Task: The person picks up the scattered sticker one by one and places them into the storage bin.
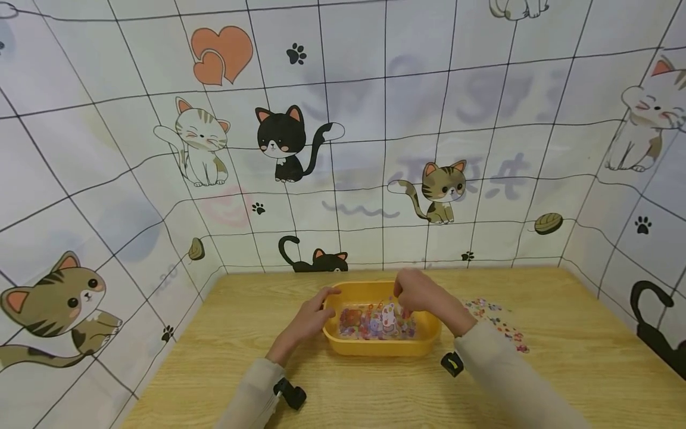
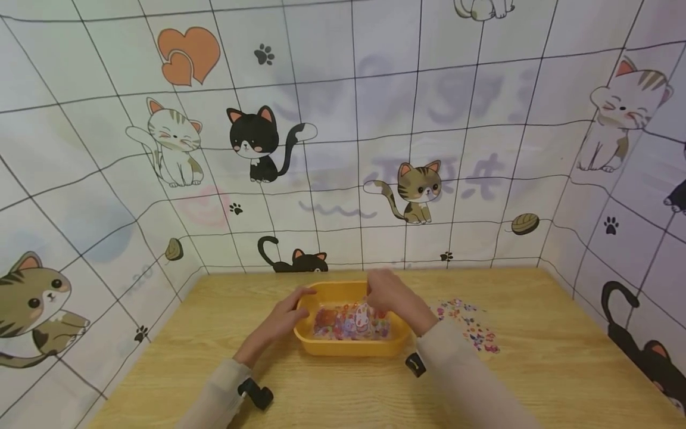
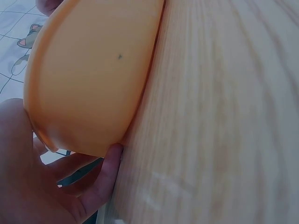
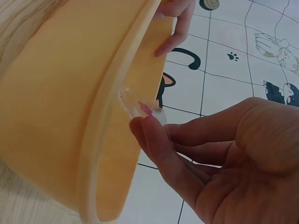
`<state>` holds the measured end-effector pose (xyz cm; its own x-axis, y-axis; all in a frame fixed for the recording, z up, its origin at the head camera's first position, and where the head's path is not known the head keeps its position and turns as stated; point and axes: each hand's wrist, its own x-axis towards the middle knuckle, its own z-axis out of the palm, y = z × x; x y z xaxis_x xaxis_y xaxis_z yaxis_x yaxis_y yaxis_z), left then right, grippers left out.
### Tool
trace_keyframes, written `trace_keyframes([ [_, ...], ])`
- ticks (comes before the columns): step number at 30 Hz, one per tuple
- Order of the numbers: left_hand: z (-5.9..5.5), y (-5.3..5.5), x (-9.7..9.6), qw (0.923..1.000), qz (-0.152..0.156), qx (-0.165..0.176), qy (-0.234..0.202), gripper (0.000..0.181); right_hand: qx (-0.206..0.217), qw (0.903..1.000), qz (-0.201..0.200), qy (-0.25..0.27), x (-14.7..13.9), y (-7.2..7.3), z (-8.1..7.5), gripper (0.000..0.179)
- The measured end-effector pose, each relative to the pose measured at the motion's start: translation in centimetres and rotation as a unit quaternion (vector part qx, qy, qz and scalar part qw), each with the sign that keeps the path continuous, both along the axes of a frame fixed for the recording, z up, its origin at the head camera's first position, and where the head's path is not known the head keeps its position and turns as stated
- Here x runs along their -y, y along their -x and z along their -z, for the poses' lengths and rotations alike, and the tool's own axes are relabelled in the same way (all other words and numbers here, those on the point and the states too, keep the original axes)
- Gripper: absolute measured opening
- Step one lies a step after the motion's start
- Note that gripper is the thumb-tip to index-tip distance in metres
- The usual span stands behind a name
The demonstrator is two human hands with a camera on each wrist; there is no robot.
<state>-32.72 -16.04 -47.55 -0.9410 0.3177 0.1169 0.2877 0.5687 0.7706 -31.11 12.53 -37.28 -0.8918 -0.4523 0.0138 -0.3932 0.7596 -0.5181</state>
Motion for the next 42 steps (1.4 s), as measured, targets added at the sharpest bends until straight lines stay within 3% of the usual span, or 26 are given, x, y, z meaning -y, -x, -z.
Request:
trace_keyframes([
  [4,-0.2,0.0,0.0,1.0000,-0.003,-0.001,-0.001,0.049,0.004,0.9998,-0.018,0.005,0.0,0.3,0.2,0.046],
  [8,-0.3,-0.1,-0.1,1.0000,0.001,0.005,-0.007,0.049,0.006,0.9995,-0.031,-0.004,-0.1,0.5,0.3,0.044],
  [12,-0.2,0.0,-0.1,0.9999,0.004,0.007,-0.009,0.049,0.009,0.9997,-0.016,-0.017,-0.3,0.7,0.4,0.029],
  [20,0.1,0.1,0.0,1.0000,0.003,0.000,-0.004,0.049,0.030,0.9990,0.011,-0.031,0.0,1.0,0.6,0.021],
  [27,-0.1,0.1,0.0,0.9998,0.003,0.014,-0.012,0.050,0.008,0.9986,0.012,-0.051,-0.2,1.9,1.2,0.052],
  [36,0.0,0.0,0.1,0.9999,0.001,0.013,-0.007,0.050,0.024,0.9973,0.023,-0.066,-0.4,2.7,1.9,0.052],
  [42,-0.1,0.0,0.0,0.9999,-0.003,0.015,-0.005,0.049,0.068,0.9932,0.035,-0.087,-0.1,2.8,1.7,0.047],
])
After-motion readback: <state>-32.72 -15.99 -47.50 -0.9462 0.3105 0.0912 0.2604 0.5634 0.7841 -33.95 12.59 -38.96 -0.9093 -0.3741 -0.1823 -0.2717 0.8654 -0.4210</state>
